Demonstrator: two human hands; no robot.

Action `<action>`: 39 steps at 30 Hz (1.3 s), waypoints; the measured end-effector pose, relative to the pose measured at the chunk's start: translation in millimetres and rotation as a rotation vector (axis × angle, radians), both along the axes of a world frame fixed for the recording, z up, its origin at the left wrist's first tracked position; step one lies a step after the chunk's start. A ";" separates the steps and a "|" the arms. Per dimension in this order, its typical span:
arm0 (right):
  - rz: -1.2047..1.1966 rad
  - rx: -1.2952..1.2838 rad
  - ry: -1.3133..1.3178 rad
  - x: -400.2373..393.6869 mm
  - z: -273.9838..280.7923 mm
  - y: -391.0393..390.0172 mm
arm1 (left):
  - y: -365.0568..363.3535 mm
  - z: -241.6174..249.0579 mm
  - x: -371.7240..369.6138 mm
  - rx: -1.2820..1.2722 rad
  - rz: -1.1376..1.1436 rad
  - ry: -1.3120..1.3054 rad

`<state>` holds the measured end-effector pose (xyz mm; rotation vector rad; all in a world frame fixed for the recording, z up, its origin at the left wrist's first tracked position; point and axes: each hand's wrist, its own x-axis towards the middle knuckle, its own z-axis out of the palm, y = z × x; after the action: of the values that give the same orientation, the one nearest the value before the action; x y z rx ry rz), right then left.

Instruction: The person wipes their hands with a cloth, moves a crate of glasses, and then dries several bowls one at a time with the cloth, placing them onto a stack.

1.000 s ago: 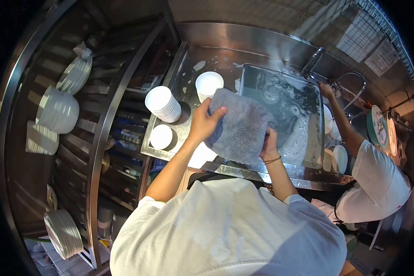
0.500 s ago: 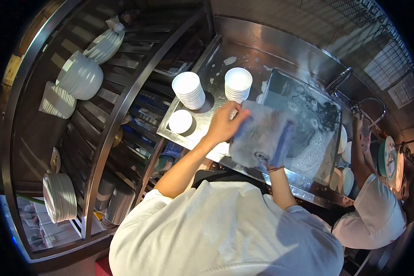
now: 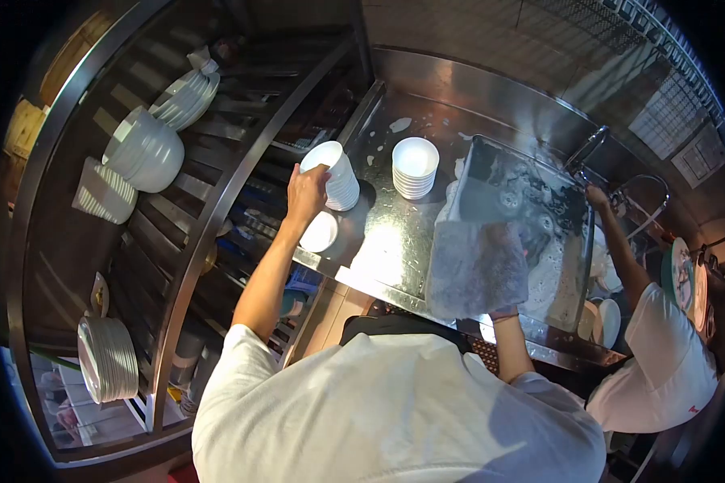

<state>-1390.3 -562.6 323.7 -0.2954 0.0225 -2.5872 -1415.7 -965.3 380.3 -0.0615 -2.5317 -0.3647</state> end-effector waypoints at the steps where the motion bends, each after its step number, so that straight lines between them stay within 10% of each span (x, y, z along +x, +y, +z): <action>1: 0.019 -0.032 0.019 -6.3 -0.1 -7.8 | 9.8 10.5 6.9 -0.006 -0.011 0.003; 3: 0.024 -0.066 0.039 -9.5 10.6 -24.4 | 40.7 24.1 28.6 0.309 0.029 -0.024; 7: -0.216 1.166 0.242 -7.3 6.6 -94.2 | 155.1 13.8 75.2 0.733 -0.403 0.188; 10: -0.185 0.943 -0.010 -2.9 47.1 -114.4 | 171.9 20.4 87.1 1.005 -0.201 0.053; 14: -0.152 0.933 0.219 0.0 60.7 -93.8 | 149.3 5.5 58.8 1.966 -0.256 -0.059; 17: -0.177 1.285 0.906 0.6 61.0 -81.5 | 150.2 -5.0 51.9 2.097 -0.105 -0.623; 19: -0.235 1.464 1.861 -6.3 65.4 -67.3 | 164.3 7.7 63.4 2.215 -0.157 -0.871; 21: -0.421 1.341 1.780 4.7 56.4 -73.7 | 172.7 20.9 64.6 2.395 -0.046 -0.918; 22: -0.366 1.393 1.337 9.1 56.0 -81.5 | 166.8 3.5 58.1 2.279 -0.123 -0.880; 24: -0.323 1.404 0.909 -1.9 60.7 -90.7 | 161.9 -55.8 35.6 1.590 -0.303 -0.426; 26: 0.417 1.028 -0.132 -23.1 67.4 -98.0 | 164.0 -25.6 40.5 1.240 -0.345 -0.252; 27: 0.418 1.031 -0.125 -18.7 69.5 -96.4 | 166.9 -3.7 46.1 1.644 -0.270 -0.372; 29: -0.406 1.299 1.157 10.1 68.5 -93.4 | 149.9 7.2 46.9 2.316 -0.187 -0.859; 31: -0.521 1.398 1.501 21.7 45.6 -91.3 | 152.7 7.6 44.3 2.158 -0.243 -0.917; 33: -0.761 1.401 0.737 29.5 -9.0 -103.4 | 147.2 -20.0 30.1 1.456 -0.394 -0.596; 34: -0.053 1.124 0.052 19.5 45.4 -114.3 | 148.6 -24.2 31.2 1.099 -0.555 -0.230; 37: 0.642 0.719 -0.261 -9.9 42.3 -84.9 | 144.5 -45.3 47.8 0.967 -0.432 -0.456; 39: 0.610 0.842 -0.196 -7.5 44.0 -76.4 | 126.0 -61.3 54.2 1.489 -0.445 -1.088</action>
<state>-1397.8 -639.0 367.6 0.2344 0.7931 -1.7885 -1361.5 -839.3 319.0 0.2059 -2.3090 -2.9098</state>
